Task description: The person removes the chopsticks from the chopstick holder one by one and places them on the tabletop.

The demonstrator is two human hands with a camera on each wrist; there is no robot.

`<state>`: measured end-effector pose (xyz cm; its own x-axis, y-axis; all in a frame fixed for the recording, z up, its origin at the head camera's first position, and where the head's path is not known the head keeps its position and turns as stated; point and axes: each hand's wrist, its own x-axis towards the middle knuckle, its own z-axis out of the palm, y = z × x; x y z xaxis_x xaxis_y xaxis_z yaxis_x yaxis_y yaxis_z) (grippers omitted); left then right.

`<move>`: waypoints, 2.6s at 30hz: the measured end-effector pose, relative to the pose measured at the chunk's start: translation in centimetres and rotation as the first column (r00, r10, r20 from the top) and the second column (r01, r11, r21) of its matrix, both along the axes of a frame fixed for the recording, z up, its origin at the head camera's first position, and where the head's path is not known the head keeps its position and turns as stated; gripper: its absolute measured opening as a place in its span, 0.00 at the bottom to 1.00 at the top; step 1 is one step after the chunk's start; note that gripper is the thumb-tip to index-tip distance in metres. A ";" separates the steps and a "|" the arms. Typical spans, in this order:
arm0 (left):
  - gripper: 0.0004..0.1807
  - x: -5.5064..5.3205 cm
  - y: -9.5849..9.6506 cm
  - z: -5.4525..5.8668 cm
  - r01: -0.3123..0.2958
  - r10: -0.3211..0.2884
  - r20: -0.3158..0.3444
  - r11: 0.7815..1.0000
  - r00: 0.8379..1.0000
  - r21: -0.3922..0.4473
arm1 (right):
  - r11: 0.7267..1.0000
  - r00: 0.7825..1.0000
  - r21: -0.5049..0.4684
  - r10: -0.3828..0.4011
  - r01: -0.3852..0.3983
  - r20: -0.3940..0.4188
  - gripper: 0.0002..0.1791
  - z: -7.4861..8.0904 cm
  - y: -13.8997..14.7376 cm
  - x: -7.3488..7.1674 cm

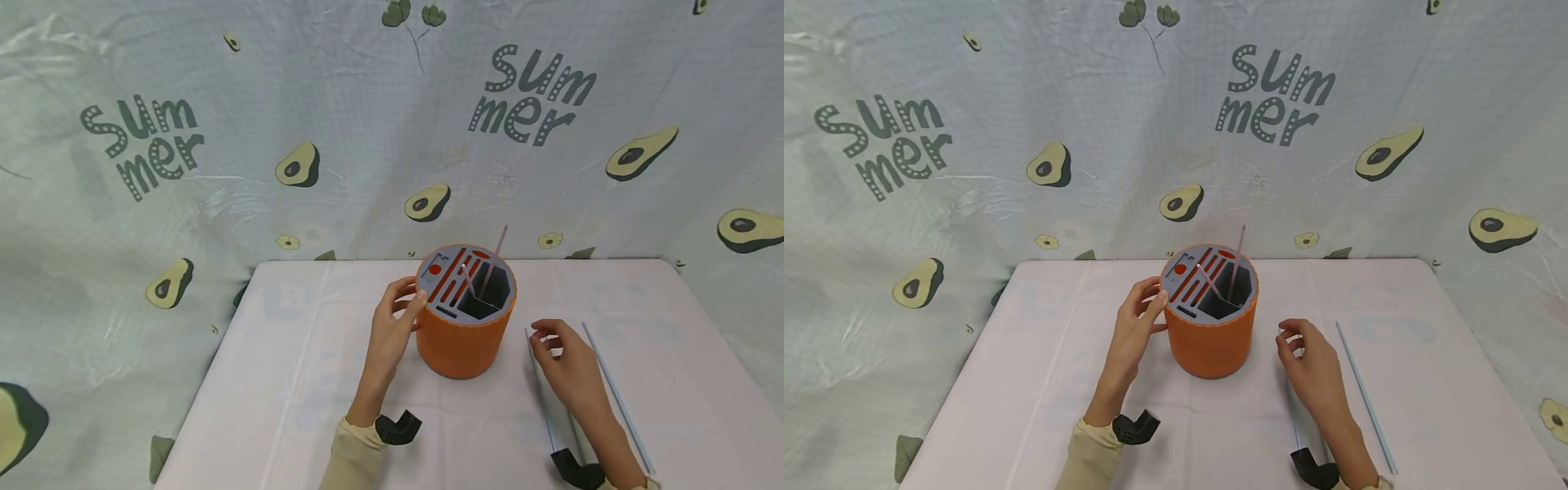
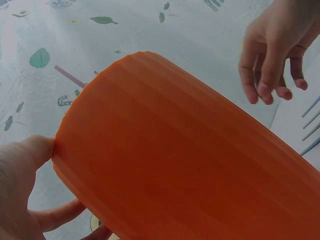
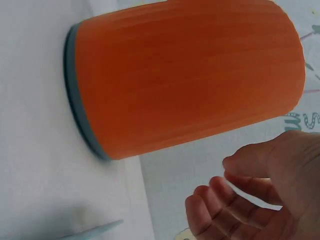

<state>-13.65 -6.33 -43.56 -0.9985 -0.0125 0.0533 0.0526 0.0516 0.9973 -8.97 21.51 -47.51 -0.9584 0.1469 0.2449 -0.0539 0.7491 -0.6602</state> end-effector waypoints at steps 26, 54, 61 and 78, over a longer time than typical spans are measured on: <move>0.24 0.0 -0.2 -0.1 -0.003 0.003 -0.005 1.000 1.000 -0.003 | 0.974 0.976 -0.219 0.018 -0.066 -0.218 0.13 4.1 -2.5 -2.5; 0.25 0.1 0.0 -0.2 0.003 -0.003 -0.001 1.000 1.000 0.001 | 0.958 0.985 -0.256 0.091 -0.127 -0.148 0.18 6.9 -4.3 -5.7; 0.25 0.1 0.0 -0.1 0.002 -0.002 0.004 1.000 1.000 -0.007 | 0.951 0.986 -0.275 0.108 -0.140 -0.128 0.17 7.0 -4.4 -6.3; 0.24 0.0 0.1 -0.1 0.013 -0.013 -0.005 1.000 1.000 -0.006 | 0.941 0.987 -0.301 0.126 -0.152 -0.103 0.13 7.7 -4.2 -6.4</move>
<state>-13.65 -6.26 -43.62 -0.9983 0.0003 0.0585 0.0584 0.0563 0.9967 -15.41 17.28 -39.81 -0.9532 0.0945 0.2871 -0.2060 0.4918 -0.8460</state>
